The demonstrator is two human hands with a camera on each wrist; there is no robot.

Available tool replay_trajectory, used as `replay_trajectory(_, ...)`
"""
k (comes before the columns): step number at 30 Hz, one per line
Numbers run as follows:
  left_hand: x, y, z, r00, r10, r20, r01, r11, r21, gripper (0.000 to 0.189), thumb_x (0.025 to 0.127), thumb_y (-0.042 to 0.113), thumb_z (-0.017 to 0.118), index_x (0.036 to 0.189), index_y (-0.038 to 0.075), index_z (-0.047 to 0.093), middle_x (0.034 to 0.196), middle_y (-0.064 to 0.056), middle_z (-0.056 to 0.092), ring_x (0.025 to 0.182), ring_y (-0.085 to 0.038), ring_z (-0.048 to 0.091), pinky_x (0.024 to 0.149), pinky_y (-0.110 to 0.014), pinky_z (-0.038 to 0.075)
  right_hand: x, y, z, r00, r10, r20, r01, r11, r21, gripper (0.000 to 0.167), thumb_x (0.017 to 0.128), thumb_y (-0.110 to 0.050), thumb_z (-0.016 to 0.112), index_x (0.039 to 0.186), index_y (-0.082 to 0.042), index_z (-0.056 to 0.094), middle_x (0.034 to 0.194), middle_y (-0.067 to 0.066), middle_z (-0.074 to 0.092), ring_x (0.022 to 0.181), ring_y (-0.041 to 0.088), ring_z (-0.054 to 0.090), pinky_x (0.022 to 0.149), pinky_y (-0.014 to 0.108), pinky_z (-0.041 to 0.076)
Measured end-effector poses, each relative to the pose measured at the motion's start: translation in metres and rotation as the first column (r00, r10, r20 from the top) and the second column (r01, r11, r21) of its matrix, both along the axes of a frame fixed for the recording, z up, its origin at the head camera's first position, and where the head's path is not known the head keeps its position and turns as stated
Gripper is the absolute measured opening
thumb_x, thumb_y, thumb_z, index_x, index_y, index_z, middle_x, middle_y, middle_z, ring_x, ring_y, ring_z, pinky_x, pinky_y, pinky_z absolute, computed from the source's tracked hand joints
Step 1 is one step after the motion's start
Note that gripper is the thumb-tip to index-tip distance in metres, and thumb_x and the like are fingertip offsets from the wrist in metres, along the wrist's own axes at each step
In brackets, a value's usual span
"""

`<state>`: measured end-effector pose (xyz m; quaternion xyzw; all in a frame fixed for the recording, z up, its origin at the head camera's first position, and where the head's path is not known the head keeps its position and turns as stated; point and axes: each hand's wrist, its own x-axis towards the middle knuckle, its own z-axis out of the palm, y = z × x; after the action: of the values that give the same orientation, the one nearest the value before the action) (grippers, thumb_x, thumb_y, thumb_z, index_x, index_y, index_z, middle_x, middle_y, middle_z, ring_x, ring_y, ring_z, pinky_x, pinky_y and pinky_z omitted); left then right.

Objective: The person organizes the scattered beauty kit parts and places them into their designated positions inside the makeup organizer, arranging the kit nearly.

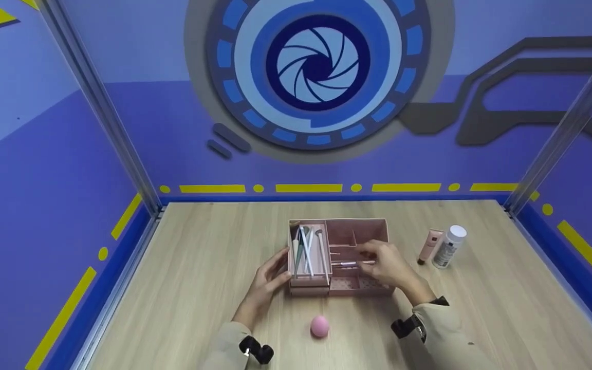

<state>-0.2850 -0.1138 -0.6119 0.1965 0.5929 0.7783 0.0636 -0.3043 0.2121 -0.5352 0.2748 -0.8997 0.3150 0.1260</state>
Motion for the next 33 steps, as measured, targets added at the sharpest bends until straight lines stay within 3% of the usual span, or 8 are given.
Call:
replay_trajectory(5,0.001,0.000,0.000,1.000,0.009,0.001,-0.009,1.000,-0.019,0.067,0.092,0.010,0.063,0.151,0.004,0.031,0.159,-0.018,0.025,0.146,-0.034,0.026,0.117,-0.035,0.030,0.006,-0.002,-0.002,0.999,0.038,-0.004,-0.038,0.999,-0.009,0.029,0.072,-0.004,0.076,0.100,-0.009,0.072,0.091,0.006,0.069,0.077,0.027,0.065,0.068,0.041,0.058)
replay_trajectory(12,0.002,0.000,0.000,1.000,0.007,0.013,-0.007,0.999,-0.033,0.066,0.093,0.010,0.062,0.152,0.006,0.031,0.159,-0.016,0.025,0.146,-0.034,0.025,0.114,-0.030,0.035,0.013,-0.004,-0.006,0.999,0.038,-0.033,-0.038,0.999,0.018,0.028,0.074,-0.011,0.078,0.102,-0.009,0.073,0.096,0.007,0.071,0.085,0.023,0.066,0.074,0.038,0.057)
replay_trajectory(20,0.000,0.000,-0.001,1.000,0.010,0.005,-0.010,1.000,-0.026,0.066,0.092,0.010,0.063,0.151,0.005,0.032,0.159,-0.016,0.027,0.146,-0.034,0.026,0.116,-0.034,0.032,0.022,-0.010,-0.008,0.995,0.097,0.019,-0.096,0.995,-0.027,0.031,0.075,-0.010,0.078,0.104,-0.006,0.071,0.096,0.008,0.070,0.081,0.025,0.067,0.072,0.038,0.059)
replay_trajectory(27,0.000,0.000,-0.001,1.000,0.012,0.003,-0.012,1.000,-0.015,0.068,0.092,0.009,0.063,0.151,0.004,0.031,0.159,-0.018,0.026,0.145,-0.035,0.026,0.113,-0.030,0.035,0.026,-0.013,-0.015,0.994,0.106,0.011,-0.106,0.994,-0.034,0.029,0.075,-0.013,0.080,0.103,-0.008,0.072,0.090,0.004,0.069,0.078,0.020,0.065,0.069,0.033,0.058)
replay_trajectory(33,-0.001,0.000,-0.001,1.000,0.017,-0.026,-0.018,0.999,-0.030,0.067,0.092,0.009,0.063,0.151,0.003,0.032,0.159,-0.018,0.025,0.146,-0.034,0.026,0.117,-0.034,0.030,0.030,-0.015,-0.019,0.989,0.149,0.004,-0.149,0.988,-0.045,0.031,0.076,-0.011,0.079,0.106,-0.009,0.072,0.091,0.002,0.070,0.076,0.019,0.065,0.069,0.032,0.058)
